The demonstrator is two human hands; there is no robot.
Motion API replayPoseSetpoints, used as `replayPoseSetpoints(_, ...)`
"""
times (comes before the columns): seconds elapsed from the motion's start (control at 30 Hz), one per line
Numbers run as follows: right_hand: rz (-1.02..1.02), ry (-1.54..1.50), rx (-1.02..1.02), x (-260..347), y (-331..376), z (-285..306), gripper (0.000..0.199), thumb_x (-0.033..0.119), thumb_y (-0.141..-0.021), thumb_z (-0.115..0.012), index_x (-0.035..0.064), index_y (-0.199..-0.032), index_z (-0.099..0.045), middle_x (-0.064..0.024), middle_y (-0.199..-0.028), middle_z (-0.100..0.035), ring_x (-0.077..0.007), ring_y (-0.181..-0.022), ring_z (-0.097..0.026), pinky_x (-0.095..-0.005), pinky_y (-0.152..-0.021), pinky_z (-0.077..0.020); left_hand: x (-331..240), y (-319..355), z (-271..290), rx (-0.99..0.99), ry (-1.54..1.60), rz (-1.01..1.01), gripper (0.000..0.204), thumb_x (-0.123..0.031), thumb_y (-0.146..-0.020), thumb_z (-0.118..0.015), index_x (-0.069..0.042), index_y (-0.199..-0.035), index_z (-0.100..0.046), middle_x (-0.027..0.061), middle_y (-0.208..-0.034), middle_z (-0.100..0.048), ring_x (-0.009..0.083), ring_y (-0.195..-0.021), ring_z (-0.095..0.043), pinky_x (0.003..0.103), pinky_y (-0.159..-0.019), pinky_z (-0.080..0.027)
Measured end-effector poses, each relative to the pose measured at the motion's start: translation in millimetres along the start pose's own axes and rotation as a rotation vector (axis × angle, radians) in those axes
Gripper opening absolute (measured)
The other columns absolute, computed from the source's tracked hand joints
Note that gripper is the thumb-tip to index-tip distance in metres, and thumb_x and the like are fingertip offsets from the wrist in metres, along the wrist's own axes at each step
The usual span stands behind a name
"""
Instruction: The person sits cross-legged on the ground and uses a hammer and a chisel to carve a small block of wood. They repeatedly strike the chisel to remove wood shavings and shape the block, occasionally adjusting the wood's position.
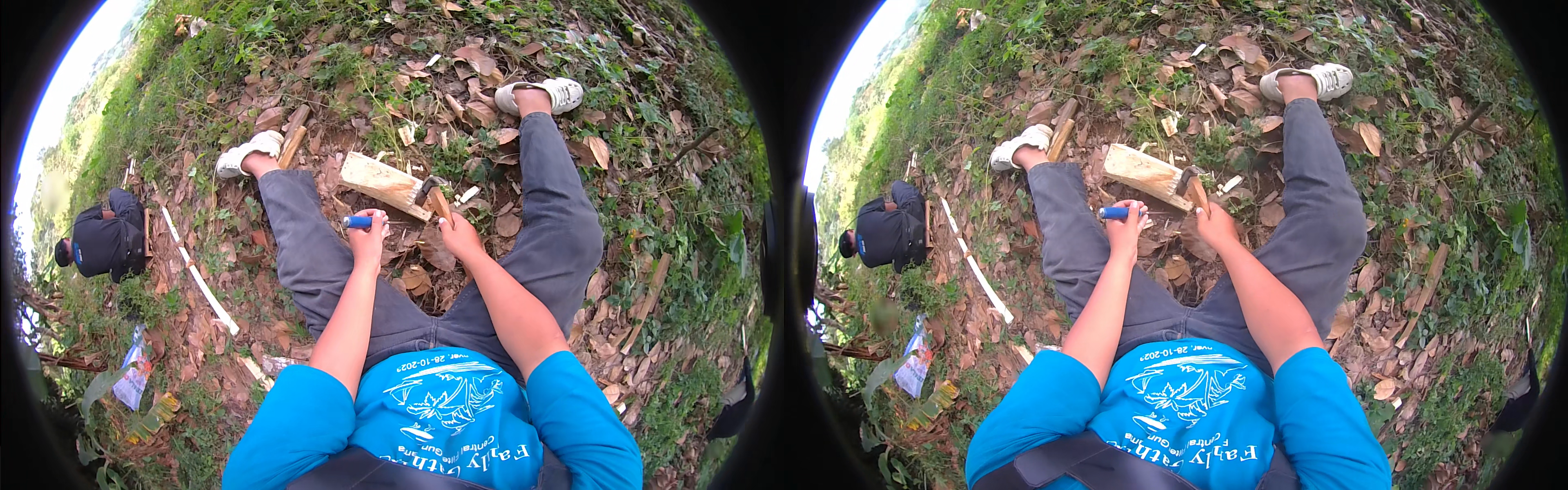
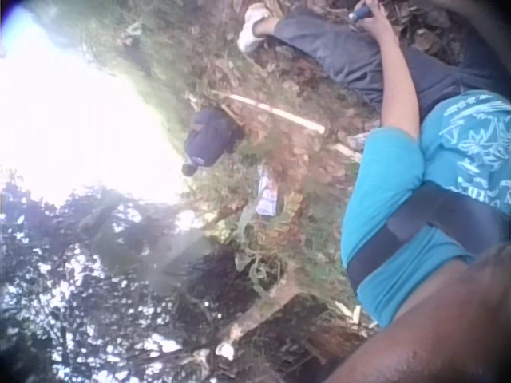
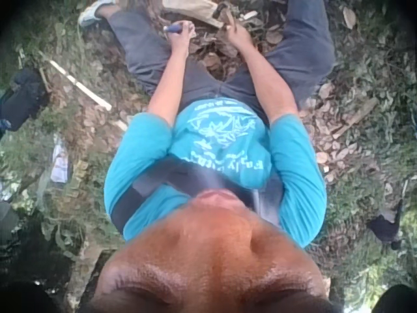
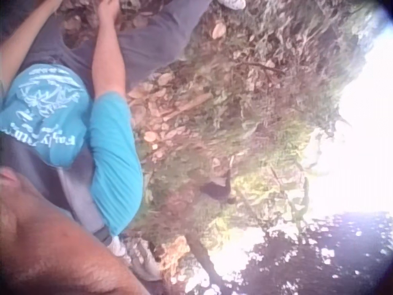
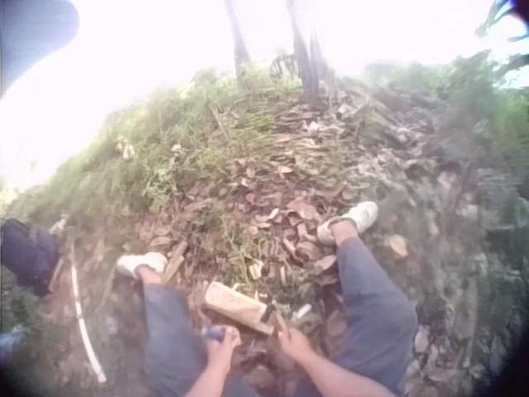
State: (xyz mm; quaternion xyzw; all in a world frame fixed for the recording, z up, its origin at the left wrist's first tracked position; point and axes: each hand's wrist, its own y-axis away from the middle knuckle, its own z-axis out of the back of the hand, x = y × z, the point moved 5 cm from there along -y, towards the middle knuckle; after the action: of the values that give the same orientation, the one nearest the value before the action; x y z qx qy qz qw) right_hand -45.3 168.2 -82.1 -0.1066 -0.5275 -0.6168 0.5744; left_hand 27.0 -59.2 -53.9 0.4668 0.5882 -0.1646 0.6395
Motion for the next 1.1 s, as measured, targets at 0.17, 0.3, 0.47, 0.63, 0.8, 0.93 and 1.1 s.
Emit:
replayPoseSetpoints(0.17,-0.002,0.049,-0.045,6.8,3.2,4.4,0.034,0.035,-0.100,-0.055,0.0062,-0.117,-0.061,-0.0242,-0.110,-0.070,-0.0437,-0.106,-0.066,-0.0533,-0.090,-0.0506,-27.2,15.2,-14.2,-0.028,0.003,-0.115,0.024,-0.011,-0.102,-0.065,-0.004,-0.122,-0.052,0.0103,-0.117,-0.065,0.0194,-0.111,-0.067,0.034,-0.097,-0.058)
replayPoseSetpoints(0.3,-0.025,0.079,-0.059,12.1,7.3,-0.5,0.033,0.035,-0.101,-0.054,0.0067,-0.117,-0.059,-0.0239,-0.111,-0.070,-0.0434,-0.106,-0.066,-0.0548,-0.090,-0.0506,-38.9,12.8,-30.0,0.017,0.002,-0.212,0.026,-0.006,-0.101,-0.066,-0.004,-0.123,-0.052,0.0088,-0.116,-0.065,0.0171,-0.109,-0.067,0.029,-0.092,-0.059)
replayPoseSetpoints(0.47,-0.030,0.041,-0.055,12.0,3.9,-1.9,0.033,0.034,-0.101,-0.055,0.0075,-0.119,-0.059,-0.0222,-0.109,-0.070,-0.0438,-0.103,-0.066,-0.0533,-0.088,-0.0505,-39.9,7.7,-36.8,0.021,-0.132,-0.264,0.023,-0.006,-0.101,-0.065,-0.004,-0.120,-0.054,0.0087,-0.116,-0.065,0.0167,-0.108,-0.067,0.028,-0.089,-0.059)
replayPoseSetpoints(0.63,-0.035,-0.071,-0.058,5.6,-3.4,-7.7,0.032,0.033,-0.098,-0.059,0.0049,-0.113,-0.065,-0.0195,-0.101,-0.072,-0.0383,-0.096,-0.069,-0.0483,-0.084,-0.0514,-45.0,17.3,-46.3,-0.011,-0.007,-0.250,0.019,-0.007,-0.100,-0.067,-0.003,-0.115,-0.056,0.0090,-0.110,-0.067,0.0139,-0.098,-0.068,0.028,-0.086,-0.058)
replayPoseSetpoints(0.8,-0.088,-0.287,-0.188,5.5,-8.4,-5.9,0.036,0.038,-0.096,-0.060,0.0071,-0.111,-0.069,-0.0189,-0.100,-0.073,-0.0400,-0.096,-0.070,-0.0478,-0.085,-0.0526,-38.9,18.4,-35.5,-0.050,-0.092,-0.184,0.018,-0.015,-0.103,-0.065,-0.005,-0.115,-0.056,0.0073,-0.111,-0.067,0.0143,-0.102,-0.067,0.031,-0.088,-0.059)
replayPoseSetpoints(0.93,-0.120,-0.264,-0.250,4.1,-18.2,7.3,0.036,0.037,-0.097,-0.060,0.0065,-0.113,-0.068,-0.0211,-0.104,-0.072,-0.0406,-0.100,-0.069,-0.0483,-0.088,-0.0522,-15.9,14.0,-10.1,-0.101,-0.014,-0.128,0.018,-0.018,-0.103,-0.065,-0.007,-0.115,-0.057,0.0051,-0.108,-0.066,0.0140,-0.104,-0.066,0.034,-0.089,-0.059)
replayPoseSetpoints(1.1,-0.224,-0.149,-0.056,-15.7,-21.6,-10.8,0.041,0.037,-0.098,-0.059,0.0043,-0.121,-0.066,-0.0231,-0.104,-0.072,-0.0409,-0.097,-0.070,-0.0485,-0.086,-0.0533,-2.5,0.6,6.2,-0.165,0.177,-0.095,0.017,-0.016,-0.102,-0.067,-0.009,-0.114,-0.058,0.0026,-0.108,-0.063,0.0121,-0.098,-0.063,0.033,-0.086,-0.057)
